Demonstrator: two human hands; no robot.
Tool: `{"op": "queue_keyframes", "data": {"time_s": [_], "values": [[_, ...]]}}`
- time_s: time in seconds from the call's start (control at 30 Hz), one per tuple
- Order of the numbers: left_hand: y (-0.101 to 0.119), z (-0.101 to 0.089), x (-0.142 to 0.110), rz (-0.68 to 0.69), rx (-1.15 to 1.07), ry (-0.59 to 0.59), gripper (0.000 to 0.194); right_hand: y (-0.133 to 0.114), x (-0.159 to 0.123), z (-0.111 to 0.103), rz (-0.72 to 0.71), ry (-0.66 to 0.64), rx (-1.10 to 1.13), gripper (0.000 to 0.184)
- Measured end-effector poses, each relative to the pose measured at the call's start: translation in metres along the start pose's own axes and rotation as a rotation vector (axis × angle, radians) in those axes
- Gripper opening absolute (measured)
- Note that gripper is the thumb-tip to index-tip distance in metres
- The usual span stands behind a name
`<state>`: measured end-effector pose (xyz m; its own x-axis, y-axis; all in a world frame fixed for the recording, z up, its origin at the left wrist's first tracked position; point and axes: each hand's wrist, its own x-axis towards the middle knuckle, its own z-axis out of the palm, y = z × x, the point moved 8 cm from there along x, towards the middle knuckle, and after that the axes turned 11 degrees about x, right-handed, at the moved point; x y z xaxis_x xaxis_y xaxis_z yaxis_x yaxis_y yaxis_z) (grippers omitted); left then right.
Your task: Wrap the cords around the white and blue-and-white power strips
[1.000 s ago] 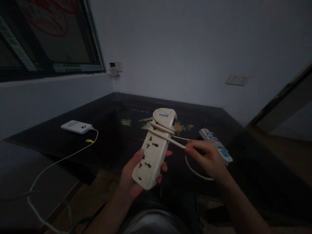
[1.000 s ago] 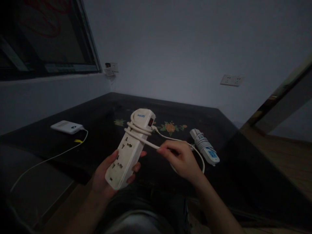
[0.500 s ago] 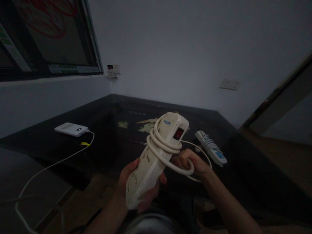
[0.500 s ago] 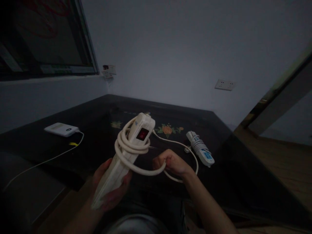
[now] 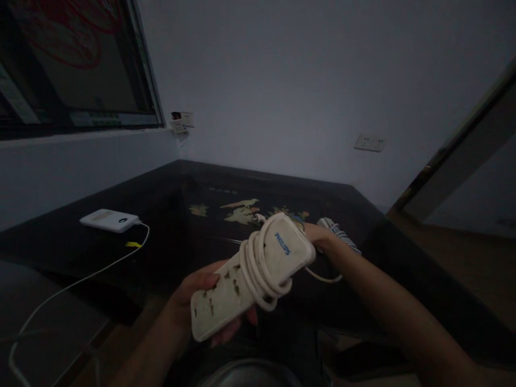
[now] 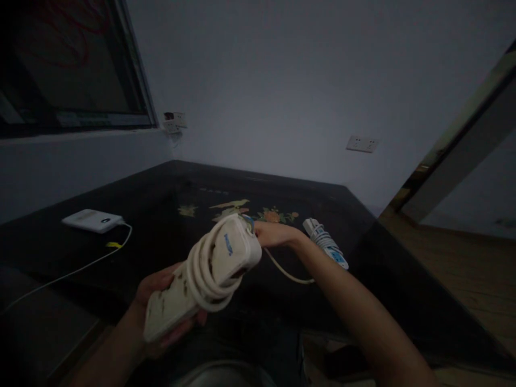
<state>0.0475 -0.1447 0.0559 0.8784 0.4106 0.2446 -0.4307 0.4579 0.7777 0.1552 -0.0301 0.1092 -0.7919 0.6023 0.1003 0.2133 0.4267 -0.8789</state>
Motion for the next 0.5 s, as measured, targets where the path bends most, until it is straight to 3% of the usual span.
{"op": "queue_keyframes", "data": {"time_s": [0.1, 0.17, 0.27, 0.37, 0.5], "values": [[-0.004, -0.009, -0.01, -0.154, 0.179, 0.097, 0.056, -0.015, 0.015, 0.021, 0.101, -0.355, -0.041, 0.023], [-0.005, -0.016, -0.014, -0.251, 0.335, 0.189, 0.05, -0.027, 0.024, 0.024, 0.134, -0.413, -0.193, 0.02], [0.003, -0.027, -0.013, -0.276, 0.612, 0.322, 0.041, -0.051, 0.037, 0.018, 0.149, -0.314, -0.559, 0.017], [0.018, -0.034, -0.006, -0.171, 0.851, 0.453, 0.043, -0.079, 0.043, 0.011, 0.155, -0.129, -0.931, 0.013], [0.031, -0.041, 0.0, -0.036, 1.009, 0.601, 0.06, -0.1, 0.043, 0.022, 0.124, -0.061, -1.151, 0.013]]}}
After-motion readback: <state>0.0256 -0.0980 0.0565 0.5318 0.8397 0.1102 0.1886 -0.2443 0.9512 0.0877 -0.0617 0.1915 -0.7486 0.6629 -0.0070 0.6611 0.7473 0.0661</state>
